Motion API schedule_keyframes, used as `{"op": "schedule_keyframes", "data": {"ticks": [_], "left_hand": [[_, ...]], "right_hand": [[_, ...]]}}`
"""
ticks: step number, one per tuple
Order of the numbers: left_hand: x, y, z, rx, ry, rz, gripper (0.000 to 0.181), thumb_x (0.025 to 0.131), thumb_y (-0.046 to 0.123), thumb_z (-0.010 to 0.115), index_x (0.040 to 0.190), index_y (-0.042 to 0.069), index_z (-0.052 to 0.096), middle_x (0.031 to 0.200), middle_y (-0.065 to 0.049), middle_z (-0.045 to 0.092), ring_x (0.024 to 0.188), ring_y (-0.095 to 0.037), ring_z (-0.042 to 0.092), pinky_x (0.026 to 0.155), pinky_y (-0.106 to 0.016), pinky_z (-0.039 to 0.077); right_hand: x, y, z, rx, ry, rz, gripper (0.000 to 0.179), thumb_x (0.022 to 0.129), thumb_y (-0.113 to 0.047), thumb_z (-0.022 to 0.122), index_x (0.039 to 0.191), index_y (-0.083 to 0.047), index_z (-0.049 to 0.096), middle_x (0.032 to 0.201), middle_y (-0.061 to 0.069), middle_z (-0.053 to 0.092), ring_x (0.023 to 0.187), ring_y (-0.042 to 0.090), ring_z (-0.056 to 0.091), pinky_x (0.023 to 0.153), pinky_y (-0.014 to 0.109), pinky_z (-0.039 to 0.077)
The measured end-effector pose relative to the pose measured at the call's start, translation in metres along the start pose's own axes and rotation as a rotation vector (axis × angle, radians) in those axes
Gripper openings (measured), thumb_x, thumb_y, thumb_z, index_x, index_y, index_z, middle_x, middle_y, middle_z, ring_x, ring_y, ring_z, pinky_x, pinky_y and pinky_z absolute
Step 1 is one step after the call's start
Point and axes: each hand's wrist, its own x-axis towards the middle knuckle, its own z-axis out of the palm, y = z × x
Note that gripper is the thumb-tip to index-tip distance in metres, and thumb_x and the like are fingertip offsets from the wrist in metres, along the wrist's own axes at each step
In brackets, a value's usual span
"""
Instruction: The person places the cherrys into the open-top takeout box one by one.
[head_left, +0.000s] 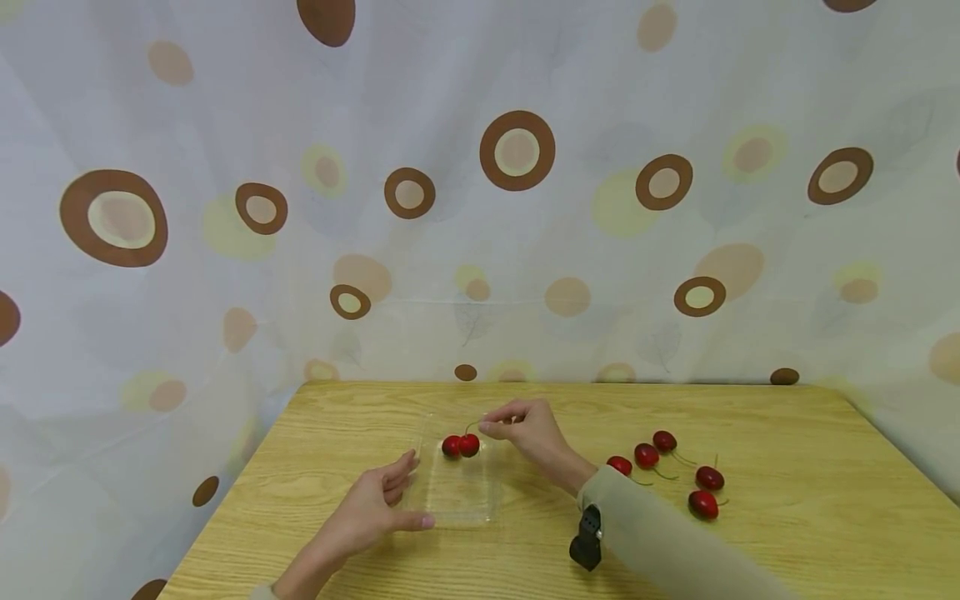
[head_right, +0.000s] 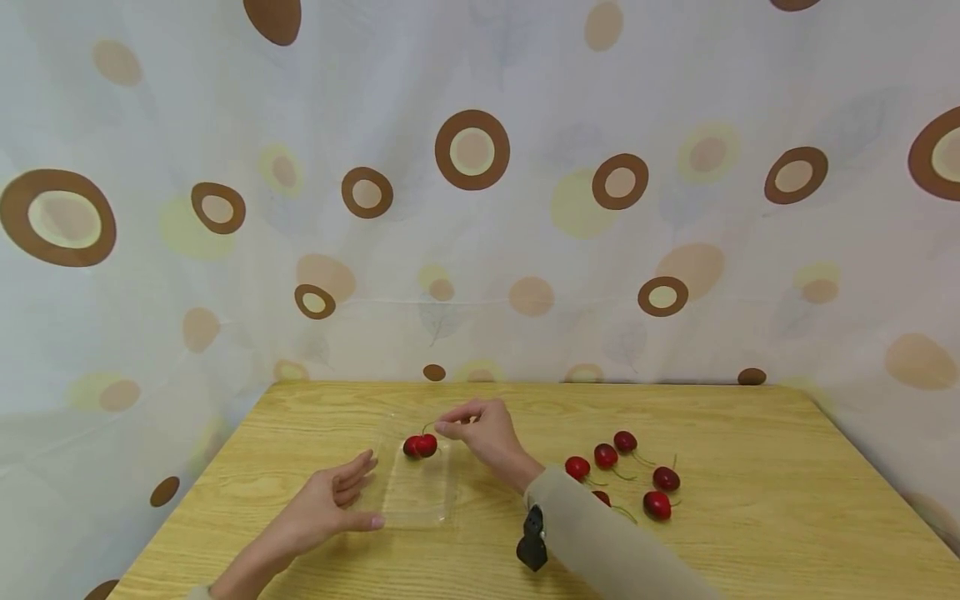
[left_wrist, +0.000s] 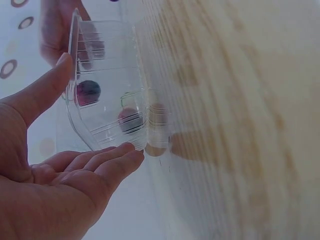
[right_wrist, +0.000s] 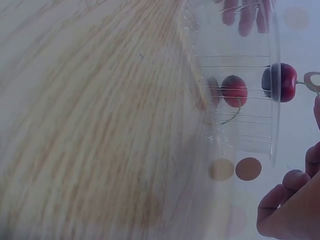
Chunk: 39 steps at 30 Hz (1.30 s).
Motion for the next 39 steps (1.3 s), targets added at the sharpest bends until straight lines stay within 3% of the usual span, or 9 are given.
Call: {"op": "schedule_keyframes", "data": {"ticks": [9,13,18,23,26,29,32,35,39], "left_hand": [[0.0,-0.001,0.0,0.004,0.003,0.013,0.101,0.086,0.014,0.09,0.162,-0.009,0.027,0.163,-0.03,0.034,0.146,-0.052,0.038,0.114,-0.056,0.041],[0.0,-0.002,0.0,0.001,-0.003,0.02,0.101,0.086,0.015,0.09,0.162,-0.01,0.027,0.163,-0.031,0.034,0.146,-0.052,0.038,0.114,-0.057,0.04],[0.0,-0.002,-0.001,0.004,-0.005,0.018,0.102,0.086,0.016,0.09,0.162,-0.01,0.027,0.163,-0.03,0.034,0.146,-0.052,0.038,0.114,-0.056,0.041],[0.001,-0.002,-0.001,0.002,-0.004,0.018,0.102,0.086,0.015,0.091,0.162,-0.01,0.027,0.163,-0.03,0.034,0.146,-0.052,0.037,0.114,-0.056,0.04],[0.001,-0.001,0.0,0.002,0.0,0.017,0.102,0.086,0.014,0.091,0.161,-0.01,0.027,0.163,-0.031,0.034,0.146,-0.052,0.038,0.114,-0.056,0.041],[0.001,-0.001,-0.001,0.002,0.001,0.01,0.102,0.086,0.014,0.091,0.162,-0.01,0.027,0.163,-0.03,0.034,0.146,-0.052,0.038,0.114,-0.055,0.042],[0.001,-0.001,-0.001,0.0,-0.004,0.003,0.102,0.086,0.013,0.091,0.162,-0.009,0.027,0.163,-0.03,0.033,0.146,-0.051,0.037,0.113,-0.054,0.042],[0.001,-0.001,-0.001,0.0,-0.008,0.001,0.102,0.086,0.013,0.09,0.162,-0.009,0.026,0.163,-0.03,0.033,0.146,-0.051,0.037,0.113,-0.054,0.043],[0.001,-0.001,-0.001,0.007,-0.005,-0.004,0.102,0.086,0.013,0.09,0.162,-0.008,0.027,0.163,-0.03,0.034,0.146,-0.051,0.038,0.113,-0.054,0.043]], "right_hand": [[0.003,0.009,0.003,-0.049,0.007,0.003,0.008,0.091,-0.011,0.085,0.094,-0.003,0.085,0.092,0.007,0.07,0.088,0.024,0.057,0.077,0.037,0.042],[0.004,0.011,0.004,-0.062,0.01,0.022,0.007,0.091,-0.011,0.084,0.092,-0.005,0.085,0.098,0.003,0.074,0.12,0.037,0.06,0.103,0.051,0.048],[0.004,0.014,0.002,-0.075,0.003,0.032,0.005,0.092,-0.009,0.083,0.092,-0.005,0.085,0.104,0.005,0.078,0.152,0.049,0.028,0.122,0.064,0.025],[0.003,0.016,0.001,-0.121,-0.002,0.017,0.013,0.092,-0.01,0.083,0.102,-0.002,0.084,0.115,0.01,0.076,0.145,0.047,0.043,0.114,0.061,0.04],[0.001,0.016,-0.001,-0.137,0.002,0.028,0.022,0.094,-0.012,0.082,0.113,-0.002,0.083,0.092,0.003,0.072,0.104,0.033,0.061,0.088,0.044,0.051],[-0.001,0.013,-0.005,-0.141,0.011,0.037,0.025,0.096,-0.015,0.08,0.118,-0.003,0.081,0.068,-0.004,0.049,0.071,0.019,0.038,0.066,0.034,0.036],[-0.004,0.007,-0.012,-0.139,0.025,0.033,0.023,0.097,-0.014,0.079,0.118,-0.004,0.082,0.066,-0.003,0.048,0.067,0.018,0.03,0.065,0.033,0.032],[-0.01,-0.002,-0.023,-0.142,0.036,0.014,0.02,0.098,-0.012,0.078,0.115,-0.003,0.082,0.092,0.006,0.072,0.075,0.017,0.043,0.074,0.034,0.04],[-0.016,-0.014,-0.046,-0.157,0.019,-0.022,0.022,0.099,-0.013,0.076,0.118,-0.002,0.081,0.126,0.019,0.072,0.1,0.025,0.059,0.091,0.04,0.048]]}}
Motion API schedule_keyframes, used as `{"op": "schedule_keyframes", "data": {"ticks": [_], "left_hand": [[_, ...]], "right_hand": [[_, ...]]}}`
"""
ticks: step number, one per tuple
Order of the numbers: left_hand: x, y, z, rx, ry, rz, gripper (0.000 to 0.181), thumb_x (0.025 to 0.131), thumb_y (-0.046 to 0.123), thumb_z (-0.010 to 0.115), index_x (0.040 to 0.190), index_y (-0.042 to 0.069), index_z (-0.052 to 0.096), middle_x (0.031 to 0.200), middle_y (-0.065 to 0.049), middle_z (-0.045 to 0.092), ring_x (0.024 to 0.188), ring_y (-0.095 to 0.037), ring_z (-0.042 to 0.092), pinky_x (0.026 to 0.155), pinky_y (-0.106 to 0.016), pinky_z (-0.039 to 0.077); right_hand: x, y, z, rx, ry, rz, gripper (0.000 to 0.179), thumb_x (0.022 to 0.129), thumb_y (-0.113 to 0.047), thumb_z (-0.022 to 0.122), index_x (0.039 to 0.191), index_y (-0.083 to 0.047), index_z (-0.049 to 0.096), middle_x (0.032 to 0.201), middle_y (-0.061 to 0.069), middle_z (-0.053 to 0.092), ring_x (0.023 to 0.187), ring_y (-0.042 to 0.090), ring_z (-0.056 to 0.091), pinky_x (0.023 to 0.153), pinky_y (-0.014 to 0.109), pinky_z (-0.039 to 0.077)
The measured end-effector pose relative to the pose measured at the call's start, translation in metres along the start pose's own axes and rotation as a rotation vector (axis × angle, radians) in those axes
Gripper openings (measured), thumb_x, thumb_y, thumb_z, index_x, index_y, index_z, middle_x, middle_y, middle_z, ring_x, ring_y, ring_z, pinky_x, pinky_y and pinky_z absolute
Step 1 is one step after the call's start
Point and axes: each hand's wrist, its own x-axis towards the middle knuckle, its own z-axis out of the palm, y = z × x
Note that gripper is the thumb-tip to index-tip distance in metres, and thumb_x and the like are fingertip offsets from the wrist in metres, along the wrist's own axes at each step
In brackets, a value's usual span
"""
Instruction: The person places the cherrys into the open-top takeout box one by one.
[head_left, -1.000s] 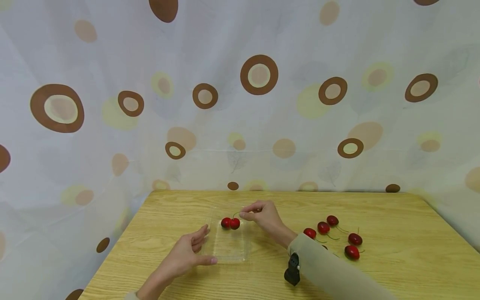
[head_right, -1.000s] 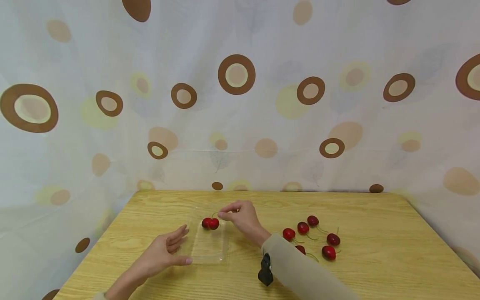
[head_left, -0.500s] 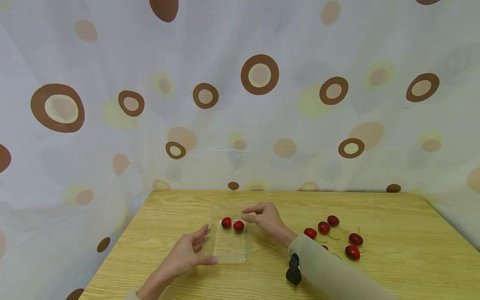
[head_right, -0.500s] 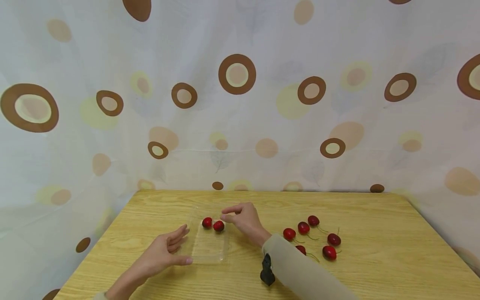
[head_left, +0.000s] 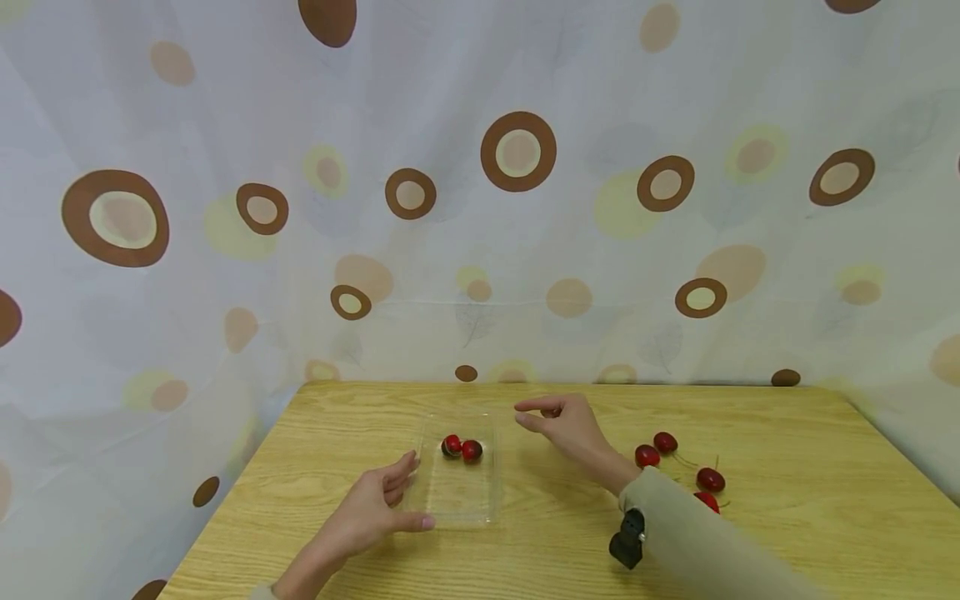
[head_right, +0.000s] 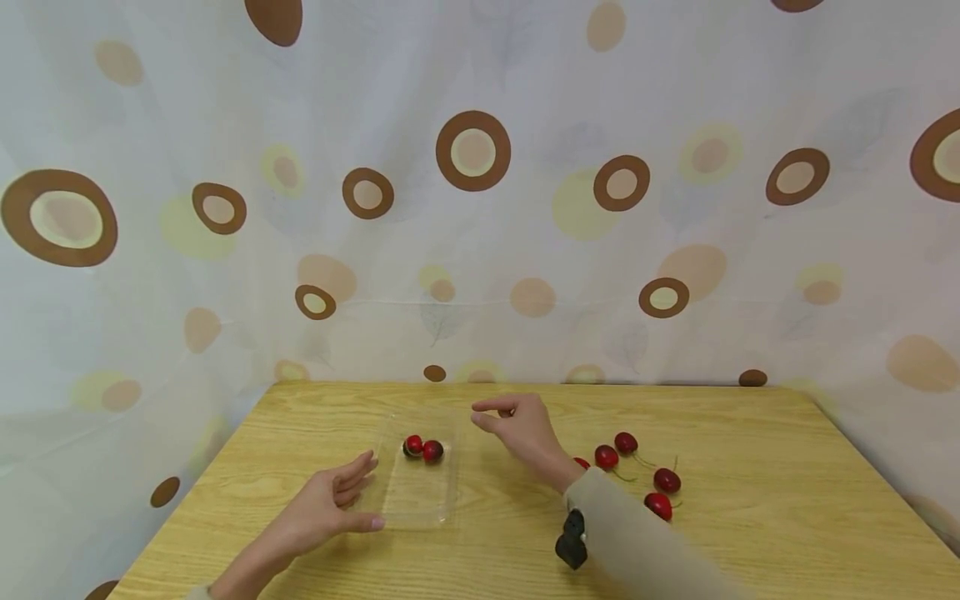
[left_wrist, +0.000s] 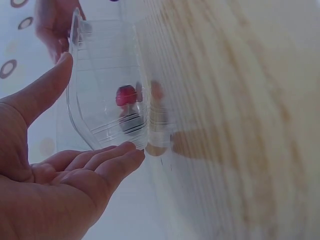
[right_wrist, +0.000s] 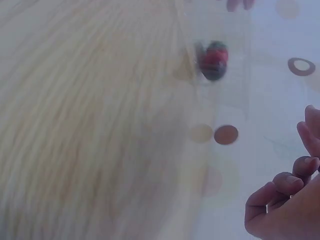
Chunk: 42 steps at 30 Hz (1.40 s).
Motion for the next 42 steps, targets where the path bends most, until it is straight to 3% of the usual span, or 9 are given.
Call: {"op": "schedule_keyframes", "data": {"ticks": [4,6,13,17,22,25,33,38,42], "left_hand": [[0.0,0.001,0.0,0.005,-0.001,-0.002,0.102,0.086,0.014,0.09,0.163,-0.008,0.027,0.163,-0.029,0.034,0.146,-0.051,0.038,0.113,-0.053,0.043],[0.0,0.001,0.0,0.005,-0.004,-0.003,0.102,0.086,0.014,0.09,0.163,-0.008,0.026,0.163,-0.029,0.034,0.146,-0.051,0.037,0.113,-0.054,0.043],[-0.001,0.001,0.0,0.008,-0.007,-0.006,0.102,0.087,0.014,0.09,0.163,-0.008,0.026,0.163,-0.029,0.034,0.147,-0.051,0.037,0.113,-0.054,0.043],[0.0,0.001,0.0,0.007,-0.009,-0.006,0.102,0.087,0.014,0.09,0.163,-0.008,0.026,0.164,-0.029,0.033,0.147,-0.05,0.037,0.113,-0.054,0.043],[0.0,0.001,0.0,0.012,-0.012,-0.006,0.103,0.087,0.015,0.09,0.163,-0.008,0.025,0.164,-0.03,0.033,0.147,-0.051,0.036,0.113,-0.054,0.043],[0.0,0.0,0.0,0.012,-0.013,-0.003,0.102,0.087,0.015,0.09,0.163,-0.009,0.025,0.164,-0.03,0.032,0.147,-0.051,0.036,0.113,-0.054,0.043],[-0.001,0.001,-0.002,0.002,-0.015,-0.003,0.102,0.088,0.015,0.089,0.163,-0.008,0.025,0.164,-0.03,0.033,0.147,-0.051,0.036,0.114,-0.054,0.042],[-0.001,0.001,-0.002,-0.002,-0.019,-0.009,0.102,0.088,0.015,0.089,0.163,-0.008,0.025,0.164,-0.03,0.033,0.147,-0.051,0.035,0.114,-0.055,0.042],[0.0,0.0,-0.001,0.008,-0.017,-0.011,0.102,0.088,0.016,0.089,0.163,-0.008,0.025,0.163,-0.03,0.034,0.147,-0.052,0.036,0.113,-0.055,0.043]], "right_hand": [[-0.008,-0.004,-0.031,-0.033,-0.009,-0.017,0.027,0.1,-0.02,0.076,0.123,-0.004,0.079,0.132,0.017,0.07,0.123,0.035,0.061,0.106,0.051,0.049],[-0.012,-0.004,-0.046,-0.058,-0.006,-0.024,0.03,0.101,-0.022,0.076,0.124,-0.004,0.079,0.131,0.016,0.07,0.119,0.035,0.061,0.105,0.051,0.051],[-0.032,-0.005,-0.099,-0.097,0.073,-0.006,0.034,0.101,-0.026,0.076,0.126,-0.004,0.078,0.119,0.014,0.072,0.072,0.019,0.045,0.062,0.032,0.043],[-0.046,-0.001,-0.127,-0.162,0.108,0.01,0.039,0.102,-0.032,0.074,0.129,-0.004,0.076,0.111,0.01,0.073,0.073,0.013,0.05,0.061,0.029,0.044],[-0.057,0.01,-0.159,-0.245,0.137,0.037,0.045,0.103,-0.036,0.072,0.132,-0.002,0.074,0.11,0.006,0.076,0.095,0.0,0.06,0.079,0.023,0.053],[-0.064,0.021,-0.175,-0.29,0.14,0.045,0.044,0.103,-0.036,0.071,0.131,-0.003,0.075,0.123,0.007,0.074,0.1,-0.005,0.06,0.083,0.023,0.055],[-0.077,0.051,-0.209,-0.374,0.125,0.054,0.042,0.103,-0.033,0.073,0.129,0.0,0.075,0.112,-0.003,0.072,0.084,0.01,0.055,0.066,0.027,0.046],[-0.077,0.071,-0.228,-0.436,0.073,0.036,0.04,0.103,-0.028,0.073,0.132,0.0,0.073,0.115,0.006,0.07,0.085,0.005,0.055,0.066,0.026,0.047],[-0.076,0.083,-0.24,-0.453,0.006,0.033,0.039,0.103,-0.023,0.073,0.133,0.002,0.071,0.098,0.005,0.059,0.076,0.015,0.043,0.059,0.03,0.037]]}}
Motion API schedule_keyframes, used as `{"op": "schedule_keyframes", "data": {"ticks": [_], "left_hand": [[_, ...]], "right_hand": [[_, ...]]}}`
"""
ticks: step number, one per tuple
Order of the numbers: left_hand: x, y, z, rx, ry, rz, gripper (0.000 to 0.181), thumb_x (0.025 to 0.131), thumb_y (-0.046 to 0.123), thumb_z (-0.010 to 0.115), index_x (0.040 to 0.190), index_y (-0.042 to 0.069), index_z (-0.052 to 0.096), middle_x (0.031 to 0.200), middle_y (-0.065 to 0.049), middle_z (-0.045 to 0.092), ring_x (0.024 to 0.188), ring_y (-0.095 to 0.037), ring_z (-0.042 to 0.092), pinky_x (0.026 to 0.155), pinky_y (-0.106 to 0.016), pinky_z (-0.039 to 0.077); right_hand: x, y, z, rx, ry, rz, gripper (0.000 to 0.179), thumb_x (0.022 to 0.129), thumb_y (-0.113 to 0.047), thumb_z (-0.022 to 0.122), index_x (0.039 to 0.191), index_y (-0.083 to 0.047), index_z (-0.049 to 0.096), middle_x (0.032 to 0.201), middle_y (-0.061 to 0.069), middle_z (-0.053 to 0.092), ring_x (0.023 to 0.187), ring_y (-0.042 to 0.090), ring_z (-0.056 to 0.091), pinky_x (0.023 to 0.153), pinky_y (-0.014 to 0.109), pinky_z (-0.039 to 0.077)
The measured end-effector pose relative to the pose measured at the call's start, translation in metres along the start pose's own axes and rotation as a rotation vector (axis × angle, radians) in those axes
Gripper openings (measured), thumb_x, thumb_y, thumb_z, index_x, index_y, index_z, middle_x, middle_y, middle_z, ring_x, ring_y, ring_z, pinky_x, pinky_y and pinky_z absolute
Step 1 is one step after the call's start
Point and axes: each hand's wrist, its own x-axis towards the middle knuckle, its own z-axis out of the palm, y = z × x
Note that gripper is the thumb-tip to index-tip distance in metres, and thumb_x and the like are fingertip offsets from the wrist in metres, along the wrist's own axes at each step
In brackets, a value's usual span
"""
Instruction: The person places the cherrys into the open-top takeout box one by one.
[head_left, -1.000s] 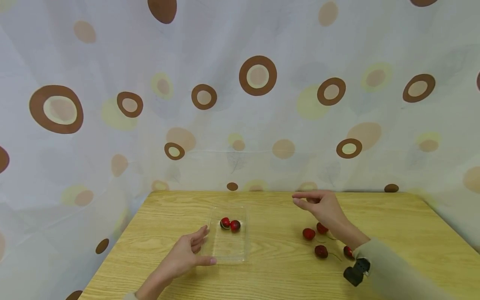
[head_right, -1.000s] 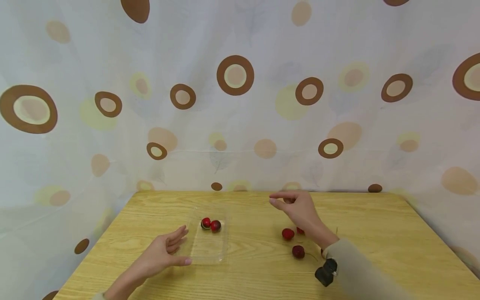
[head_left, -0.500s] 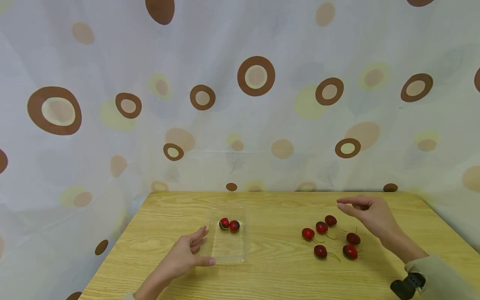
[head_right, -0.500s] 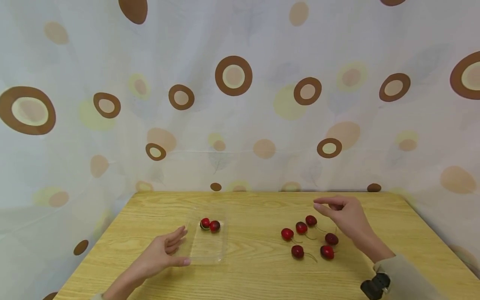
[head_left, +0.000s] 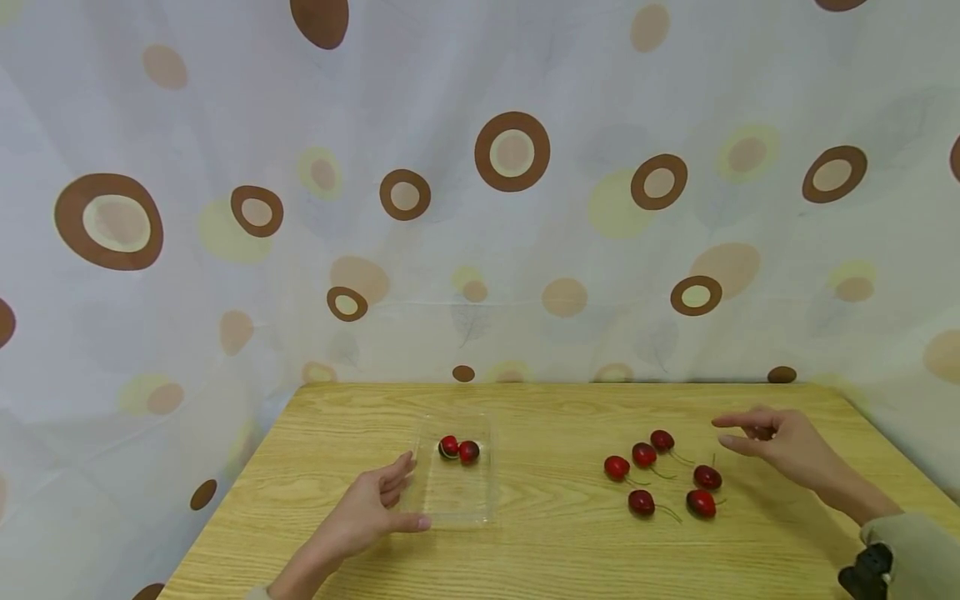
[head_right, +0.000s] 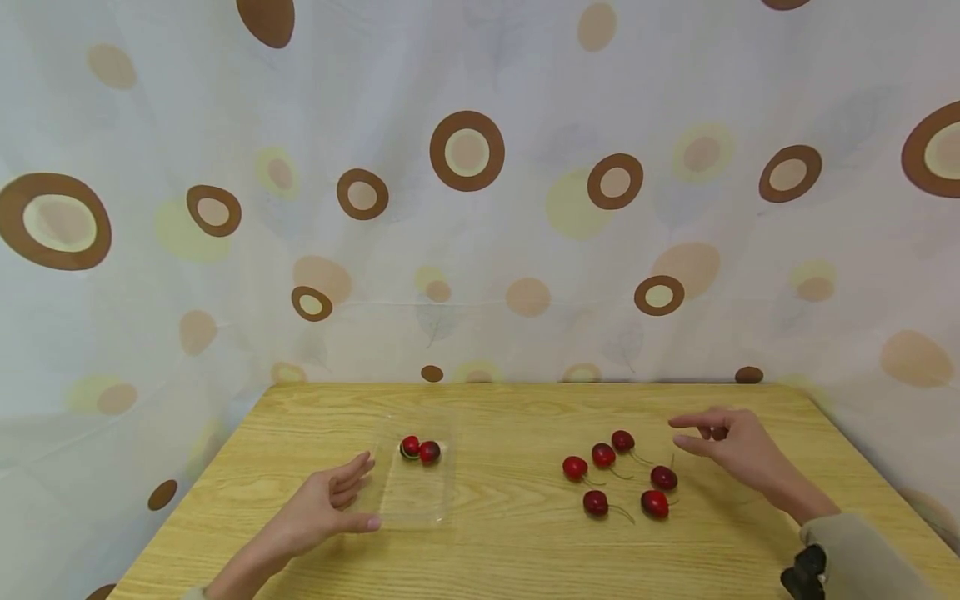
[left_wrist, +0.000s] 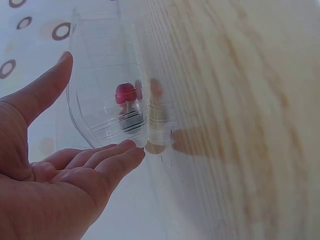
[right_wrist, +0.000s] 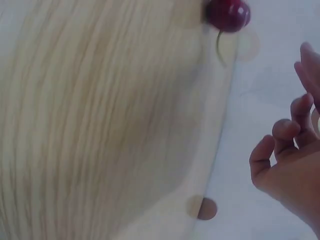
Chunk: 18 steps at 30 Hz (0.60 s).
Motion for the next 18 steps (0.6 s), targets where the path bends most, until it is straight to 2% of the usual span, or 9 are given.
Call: {"op": "schedule_keyframes", "data": {"ticks": [4,12,18], "left_hand": [[0.0,-0.001,0.0,-0.006,-0.001,-0.001,0.102,0.088,0.015,0.089,0.163,-0.008,0.025,0.163,-0.03,0.033,0.147,-0.052,0.036,0.113,-0.055,0.043],[0.001,-0.002,0.0,-0.006,0.0,0.006,0.101,0.088,0.015,0.089,0.163,-0.008,0.025,0.164,-0.029,0.033,0.147,-0.051,0.035,0.113,-0.054,0.043],[-0.001,0.0,0.0,-0.002,0.002,-0.005,0.101,0.088,0.015,0.089,0.163,-0.007,0.025,0.164,-0.029,0.033,0.147,-0.052,0.036,0.113,-0.056,0.043]], "right_hand": [[0.002,0.014,-0.002,0.003,-0.059,-0.042,0.037,0.101,-0.016,0.074,0.131,0.005,0.071,0.089,0.005,0.051,0.073,0.016,0.041,0.057,0.03,0.035],[0.011,0.035,0.0,0.007,-0.127,-0.166,0.028,0.099,-0.009,0.075,0.123,0.006,0.075,0.083,0.003,0.054,0.067,0.016,0.042,0.054,0.03,0.035],[0.016,0.043,0.004,-0.007,-0.19,-0.136,0.031,0.098,-0.013,0.076,0.124,0.004,0.075,0.086,0.001,0.059,0.069,0.012,0.042,0.057,0.029,0.034]]}}
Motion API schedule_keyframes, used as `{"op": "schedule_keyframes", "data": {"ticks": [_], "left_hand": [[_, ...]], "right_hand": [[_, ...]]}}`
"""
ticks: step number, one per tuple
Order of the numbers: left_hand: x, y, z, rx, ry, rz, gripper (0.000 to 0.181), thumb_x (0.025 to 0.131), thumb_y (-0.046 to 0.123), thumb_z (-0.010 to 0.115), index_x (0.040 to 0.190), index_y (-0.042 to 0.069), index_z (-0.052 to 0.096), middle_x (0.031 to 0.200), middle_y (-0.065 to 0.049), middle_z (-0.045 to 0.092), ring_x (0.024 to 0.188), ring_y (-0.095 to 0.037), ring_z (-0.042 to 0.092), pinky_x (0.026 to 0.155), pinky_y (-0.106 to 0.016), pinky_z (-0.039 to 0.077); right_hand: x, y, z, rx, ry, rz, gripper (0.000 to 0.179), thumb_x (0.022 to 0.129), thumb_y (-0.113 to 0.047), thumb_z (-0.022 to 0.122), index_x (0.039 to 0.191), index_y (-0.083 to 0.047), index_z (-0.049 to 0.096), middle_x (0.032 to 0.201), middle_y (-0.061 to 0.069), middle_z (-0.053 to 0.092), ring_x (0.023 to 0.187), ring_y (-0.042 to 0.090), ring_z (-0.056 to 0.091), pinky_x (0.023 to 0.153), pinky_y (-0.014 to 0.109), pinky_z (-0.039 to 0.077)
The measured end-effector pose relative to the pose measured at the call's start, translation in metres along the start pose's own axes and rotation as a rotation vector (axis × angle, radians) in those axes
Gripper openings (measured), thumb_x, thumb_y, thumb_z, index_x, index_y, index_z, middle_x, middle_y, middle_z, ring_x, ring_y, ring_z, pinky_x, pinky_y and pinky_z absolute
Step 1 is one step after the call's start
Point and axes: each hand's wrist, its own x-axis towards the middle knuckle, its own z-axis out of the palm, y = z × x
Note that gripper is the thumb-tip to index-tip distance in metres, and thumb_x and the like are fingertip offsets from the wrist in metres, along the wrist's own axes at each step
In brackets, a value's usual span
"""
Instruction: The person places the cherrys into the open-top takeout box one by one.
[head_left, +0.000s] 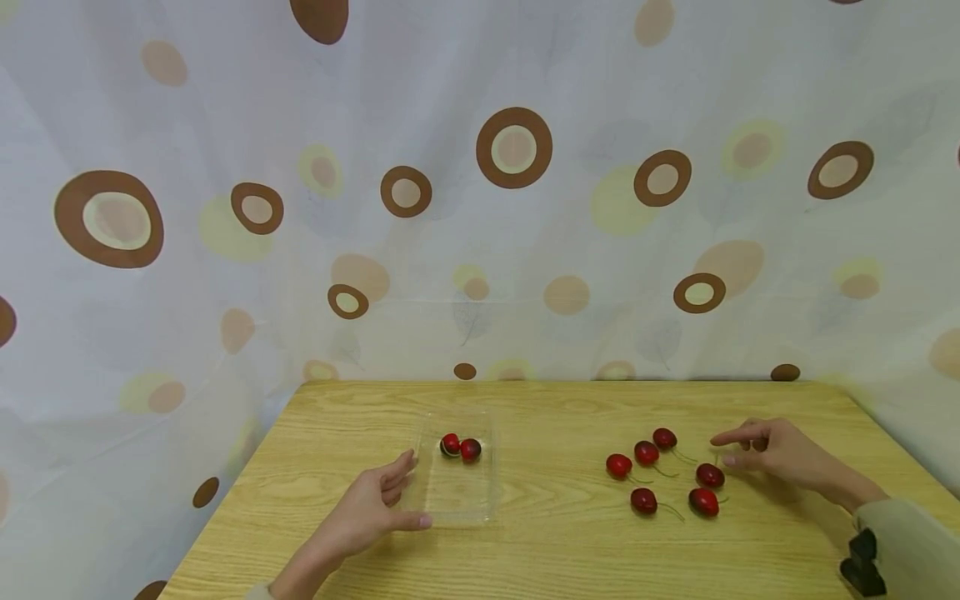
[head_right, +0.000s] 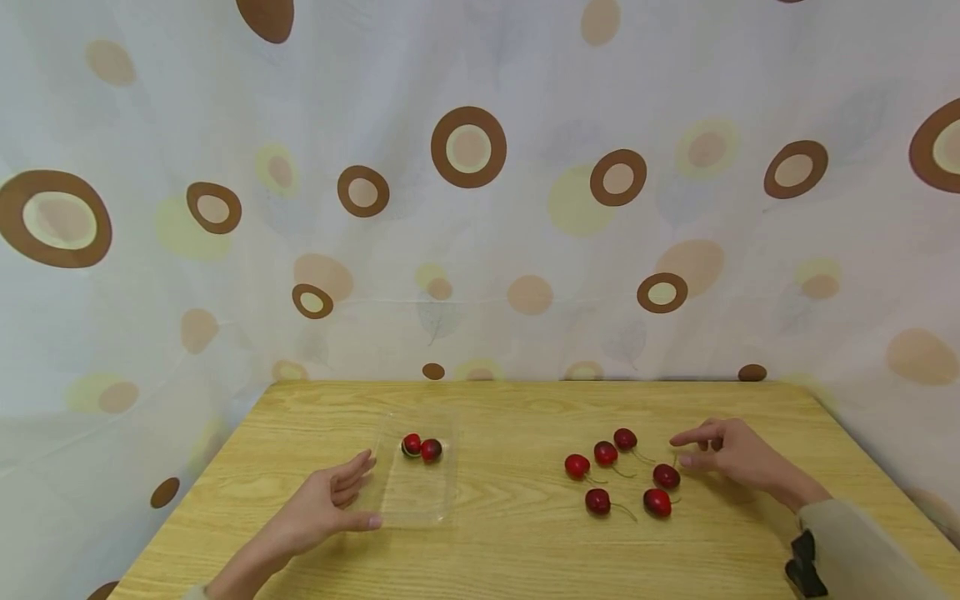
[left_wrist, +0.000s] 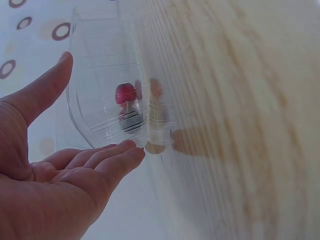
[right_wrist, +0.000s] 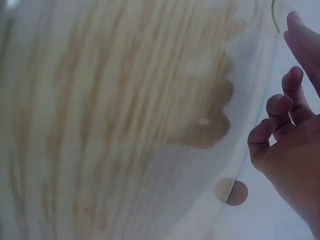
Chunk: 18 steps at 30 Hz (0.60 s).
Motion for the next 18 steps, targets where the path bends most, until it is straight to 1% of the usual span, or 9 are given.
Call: {"op": "schedule_keyframes", "data": {"ticks": [3,8,12,18], "left_hand": [[-0.0001,0.0011,-0.0001,0.005,0.0,-0.003,0.101,0.088,0.016,0.089,0.163,-0.007,0.025,0.164,-0.029,0.033,0.146,-0.052,0.037,0.112,-0.056,0.044],[0.0001,0.0017,-0.0003,0.006,-0.003,-0.002,0.101,0.088,0.016,0.089,0.163,-0.007,0.025,0.164,-0.029,0.033,0.146,-0.052,0.036,0.112,-0.056,0.044],[0.0003,0.0018,-0.0004,0.006,-0.004,0.0,0.101,0.089,0.016,0.088,0.163,-0.007,0.025,0.164,-0.029,0.033,0.146,-0.052,0.037,0.112,-0.055,0.044],[0.0018,-0.0004,-0.0007,0.02,-0.003,0.001,0.101,0.088,0.018,0.089,0.163,-0.007,0.026,0.164,-0.029,0.033,0.146,-0.052,0.037,0.111,-0.054,0.046]], "right_hand": [[0.001,0.0032,0.0006,0.006,-0.015,0.004,0.032,0.098,-0.012,0.077,0.124,0.006,0.075,0.084,0.001,0.059,0.069,0.012,0.041,0.057,0.029,0.034],[0.0022,0.0068,0.0019,-0.011,-0.016,-0.039,0.029,0.097,-0.008,0.076,0.121,0.009,0.075,0.083,0.002,0.059,0.068,0.013,0.041,0.056,0.029,0.032],[0.0036,0.0076,0.0025,-0.027,-0.012,-0.036,0.028,0.097,-0.008,0.076,0.12,0.008,0.076,0.084,0.002,0.059,0.069,0.012,0.04,0.057,0.028,0.032],[0.0052,0.0096,0.0034,-0.034,-0.018,-0.037,0.025,0.097,-0.009,0.076,0.118,0.006,0.078,0.088,0.001,0.064,0.07,0.01,0.043,0.057,0.028,0.033]]}}
